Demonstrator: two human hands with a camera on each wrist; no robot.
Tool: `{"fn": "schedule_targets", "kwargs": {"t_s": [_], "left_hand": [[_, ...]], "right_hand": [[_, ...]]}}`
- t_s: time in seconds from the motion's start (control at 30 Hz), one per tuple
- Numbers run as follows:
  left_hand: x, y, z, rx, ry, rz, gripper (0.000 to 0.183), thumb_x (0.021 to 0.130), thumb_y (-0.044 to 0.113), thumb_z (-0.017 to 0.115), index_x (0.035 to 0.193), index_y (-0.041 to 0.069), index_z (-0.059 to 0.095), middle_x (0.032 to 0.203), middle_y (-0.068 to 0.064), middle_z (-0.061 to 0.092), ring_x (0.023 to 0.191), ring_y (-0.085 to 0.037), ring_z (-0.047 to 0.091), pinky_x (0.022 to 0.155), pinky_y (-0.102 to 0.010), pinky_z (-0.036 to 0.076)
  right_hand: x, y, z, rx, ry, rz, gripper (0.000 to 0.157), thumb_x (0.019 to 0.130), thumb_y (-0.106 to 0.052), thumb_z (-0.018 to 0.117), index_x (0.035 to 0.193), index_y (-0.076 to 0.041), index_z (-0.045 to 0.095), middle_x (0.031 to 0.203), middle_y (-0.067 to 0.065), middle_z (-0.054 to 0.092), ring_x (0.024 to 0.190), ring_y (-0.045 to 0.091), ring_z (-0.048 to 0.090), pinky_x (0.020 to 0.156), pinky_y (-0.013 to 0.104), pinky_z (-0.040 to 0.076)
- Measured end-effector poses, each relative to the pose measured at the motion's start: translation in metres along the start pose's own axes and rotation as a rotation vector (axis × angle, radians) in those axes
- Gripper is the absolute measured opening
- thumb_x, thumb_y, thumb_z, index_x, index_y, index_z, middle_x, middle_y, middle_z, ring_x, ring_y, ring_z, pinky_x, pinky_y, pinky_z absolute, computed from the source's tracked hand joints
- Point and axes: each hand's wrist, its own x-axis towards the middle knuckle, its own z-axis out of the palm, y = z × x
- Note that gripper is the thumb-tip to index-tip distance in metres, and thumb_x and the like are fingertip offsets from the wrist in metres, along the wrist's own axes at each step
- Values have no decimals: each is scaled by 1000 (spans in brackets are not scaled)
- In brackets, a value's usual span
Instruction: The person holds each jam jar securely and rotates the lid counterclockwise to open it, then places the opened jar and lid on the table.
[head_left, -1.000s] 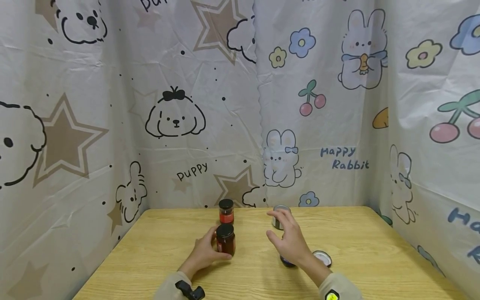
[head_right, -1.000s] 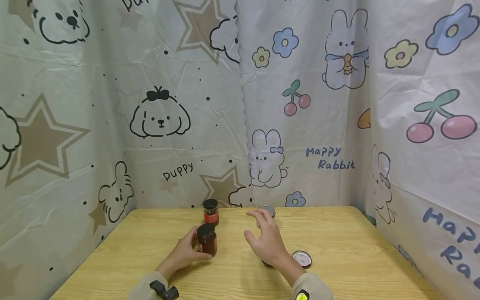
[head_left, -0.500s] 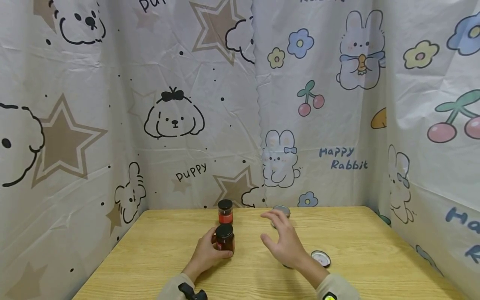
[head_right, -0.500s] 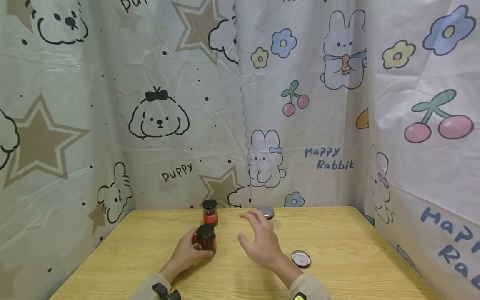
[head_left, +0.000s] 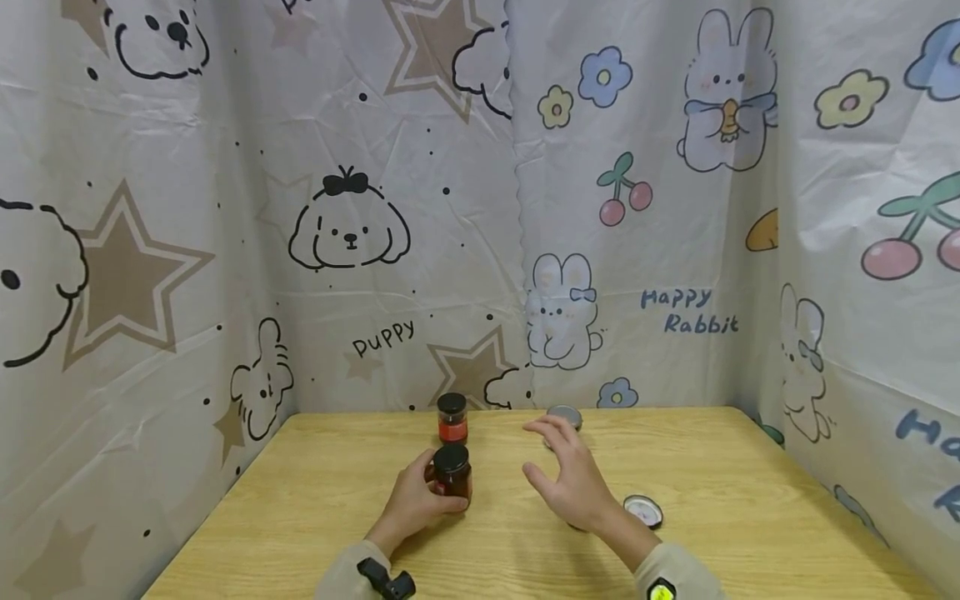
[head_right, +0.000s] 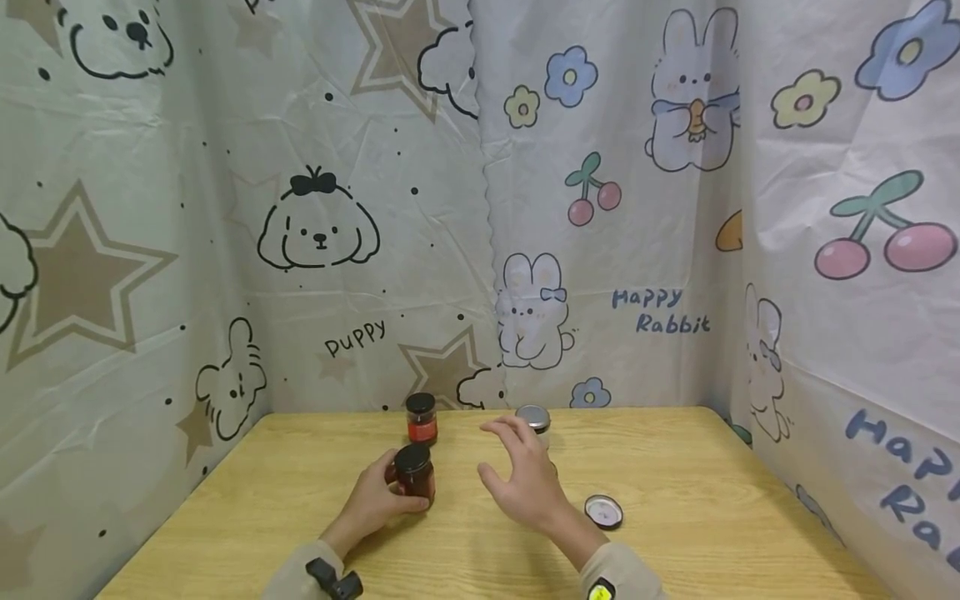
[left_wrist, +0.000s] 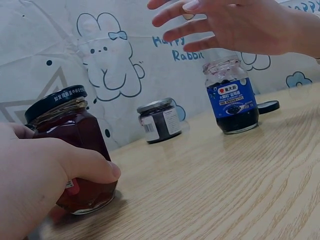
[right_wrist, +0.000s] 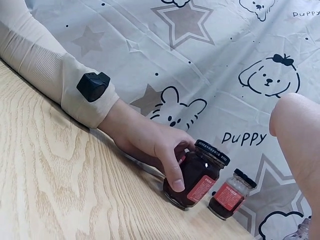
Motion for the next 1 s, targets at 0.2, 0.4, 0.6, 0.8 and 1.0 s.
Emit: {"fn": "schedule_targets", "kwargs": {"t_s": [0.2,0.4,0.6,0.8,1.0], "left_hand": [[-1,-1,-1,14,13,6,75,67,12,99,132,7,61,121,-8,70,113,-29,67,95,-46,53],[-2,3,0,-6,27,0,74,67,11,98,132,7,62,122,-9,70,114,-30,67,95,-50,52],[-2,5,1,-8,24,1,73,67,9,98,131,7,62,120,-7,70,111,-26,67,91,-44,53],[-1,5,1,18,29,-24,74,66,11,99,130,11,64,116,-5,71,104,-22,67,89,-43,53],[-1,15,4,-25,53,-22,74,67,5,97,132,12,62,117,-8,69,103,-25,66,91,-49,52]], "right_hand": [[0,-1,1,-55,-63,-3,45,87,-12,78,131,-14,65,136,6,54,122,31,55,90,59,50],[-1,-3,1,-212,-183,-86,44,85,-22,80,127,-18,68,133,6,57,116,26,58,93,64,44],[-3,-4,1,-252,-241,-133,44,85,-23,79,128,-18,68,133,3,56,116,24,57,98,61,42],[-5,-4,1,-252,-264,-98,46,86,-24,78,130,-19,66,135,4,55,119,26,57,100,62,42],[-4,-3,0,-253,-258,-84,48,87,-24,78,133,-21,65,136,1,54,120,28,55,94,59,45]]}}
